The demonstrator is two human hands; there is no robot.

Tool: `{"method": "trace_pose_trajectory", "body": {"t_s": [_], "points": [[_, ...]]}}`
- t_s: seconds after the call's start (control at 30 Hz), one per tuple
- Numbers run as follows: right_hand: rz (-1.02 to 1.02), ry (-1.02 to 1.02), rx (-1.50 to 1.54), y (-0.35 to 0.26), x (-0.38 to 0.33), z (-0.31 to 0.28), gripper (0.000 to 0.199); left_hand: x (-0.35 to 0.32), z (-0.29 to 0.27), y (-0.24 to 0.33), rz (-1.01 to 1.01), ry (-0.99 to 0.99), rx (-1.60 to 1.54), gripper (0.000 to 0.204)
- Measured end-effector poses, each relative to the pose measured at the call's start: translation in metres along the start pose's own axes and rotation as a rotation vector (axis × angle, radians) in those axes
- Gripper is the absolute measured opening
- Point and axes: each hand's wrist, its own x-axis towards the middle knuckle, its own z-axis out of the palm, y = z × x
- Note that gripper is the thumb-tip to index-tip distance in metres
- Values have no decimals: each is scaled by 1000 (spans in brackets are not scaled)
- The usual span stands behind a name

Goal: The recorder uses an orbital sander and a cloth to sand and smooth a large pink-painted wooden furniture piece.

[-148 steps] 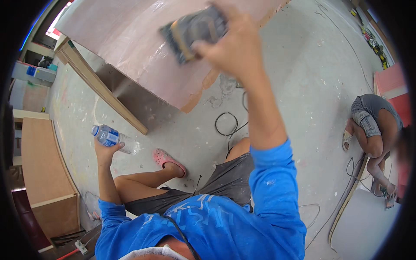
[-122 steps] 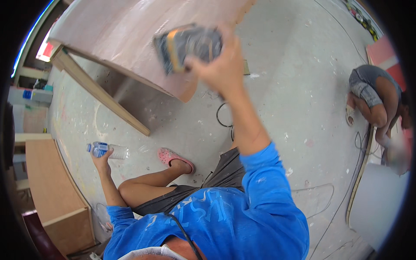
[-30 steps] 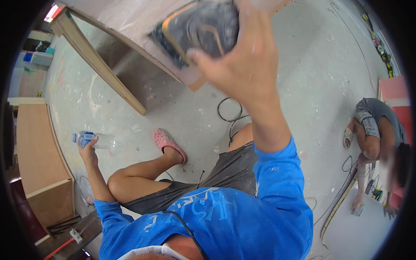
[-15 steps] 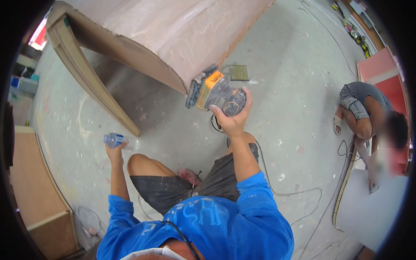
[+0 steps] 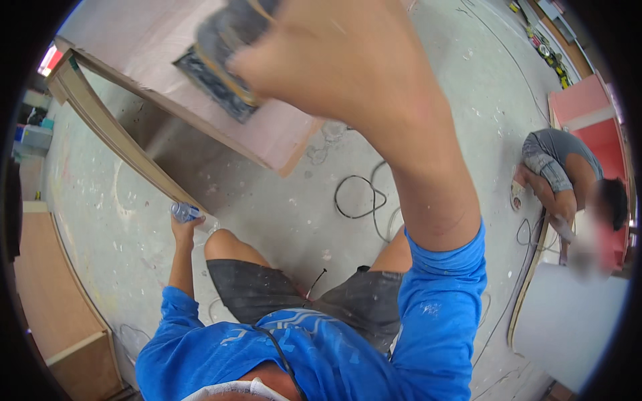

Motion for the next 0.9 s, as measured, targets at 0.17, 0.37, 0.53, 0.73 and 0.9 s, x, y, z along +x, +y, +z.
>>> {"method": "trace_pose_trajectory", "body": {"t_s": [0.17, 0.37, 0.53, 0.73, 0.9], "points": [[-43, 42, 10, 21, -23, 2, 84, -19, 49, 26, 61, 128, 60, 70], [-185, 91, 213, 21, -67, 8, 89, -110, 29, 86, -10, 359, 179, 68], [-110, 283, 300, 61, -188, 70, 98, -182, 50, 68, -9, 564, 126, 69], [-77, 382, 296, 82, -255, 130, 93, -221, 101, 6, -33, 484, 36, 70], [-112, 421, 293, 71, -200, 94, 101, -210, 127, -31, -71, 345, 7, 73]]}}
